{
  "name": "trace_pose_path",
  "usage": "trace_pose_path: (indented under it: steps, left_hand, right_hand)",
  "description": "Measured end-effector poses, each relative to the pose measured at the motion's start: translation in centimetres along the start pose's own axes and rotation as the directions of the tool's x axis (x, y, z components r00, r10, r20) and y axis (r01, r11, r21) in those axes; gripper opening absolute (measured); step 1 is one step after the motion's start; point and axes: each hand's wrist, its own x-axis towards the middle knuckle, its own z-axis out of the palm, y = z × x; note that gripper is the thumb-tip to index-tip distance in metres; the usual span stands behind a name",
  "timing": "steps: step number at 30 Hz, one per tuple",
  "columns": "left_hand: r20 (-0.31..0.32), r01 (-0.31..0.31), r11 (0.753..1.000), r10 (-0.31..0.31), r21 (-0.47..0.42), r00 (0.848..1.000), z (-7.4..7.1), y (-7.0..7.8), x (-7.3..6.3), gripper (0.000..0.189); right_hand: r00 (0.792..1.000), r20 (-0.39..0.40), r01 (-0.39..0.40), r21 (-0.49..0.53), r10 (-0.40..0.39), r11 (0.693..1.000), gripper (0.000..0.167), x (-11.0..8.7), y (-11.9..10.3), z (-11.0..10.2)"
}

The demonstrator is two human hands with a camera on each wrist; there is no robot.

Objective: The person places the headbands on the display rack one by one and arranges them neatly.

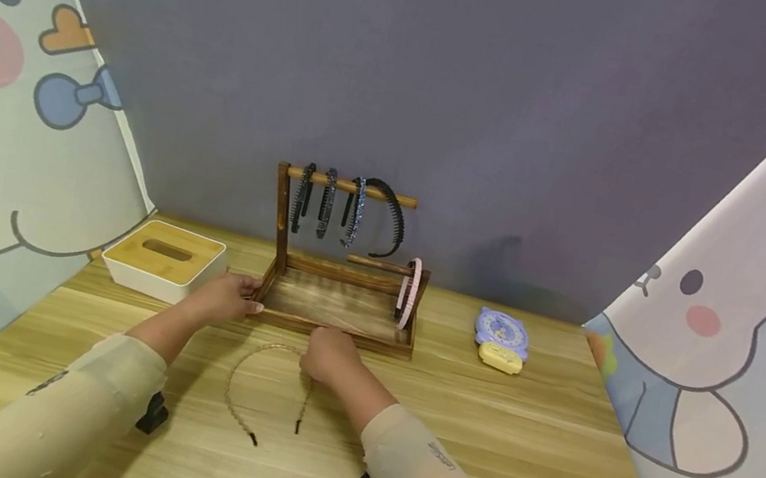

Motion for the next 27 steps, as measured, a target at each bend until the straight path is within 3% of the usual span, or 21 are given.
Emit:
trace_pose_path:
  steps: [7, 11, 14, 17, 20, 27]
  left_hand:
    - [0.001, 0.015, 1.000, -0.015, -0.011, 1.000, -0.1, 0.0, -0.1, 0.060]
    - [0.013, 0.020, 0.999, -0.020, -0.027, 1.000, -0.1, 0.0, -0.2, 0.061]
    - [0.015, 0.015, 0.999, -0.014, -0.034, 1.000, 0.0, 0.0, -0.2, 0.061]
    - [0.011, 0.009, 0.999, -0.008, -0.031, 1.000, 0.0, 0.0, -0.1, 0.061]
    - [0.008, 0.004, 1.000, -0.004, -0.025, 1.000, 0.0, 0.1, -0.1, 0.061]
    - [0.009, 0.004, 1.000, -0.004, -0.017, 1.000, 0.0, -0.1, 0.1, 0.061]
  right_hand:
    - [1.000, 0.018, -0.024, -0.011, 0.024, 1.000, 0.048, -0.6, 1.1, -0.9]
    - [0.999, 0.042, -0.005, 0.071, 0.002, 0.997, 0.027, -1.1, 1.8, -1.5]
    - [0.995, 0.097, 0.016, 0.218, -0.038, 0.976, 0.008, -1.5, 2.4, -2.0]
    - [0.983, 0.165, 0.015, 0.379, -0.083, 0.925, 0.018, -1.9, 3.2, -2.4]
    - [0.969, 0.213, -0.001, 0.513, -0.126, 0.859, 0.017, -2.3, 3.9, -2.9]
    - [0.951, 0.238, -0.038, 0.726, -0.199, 0.686, 0.029, -3.3, 5.3, -4.6]
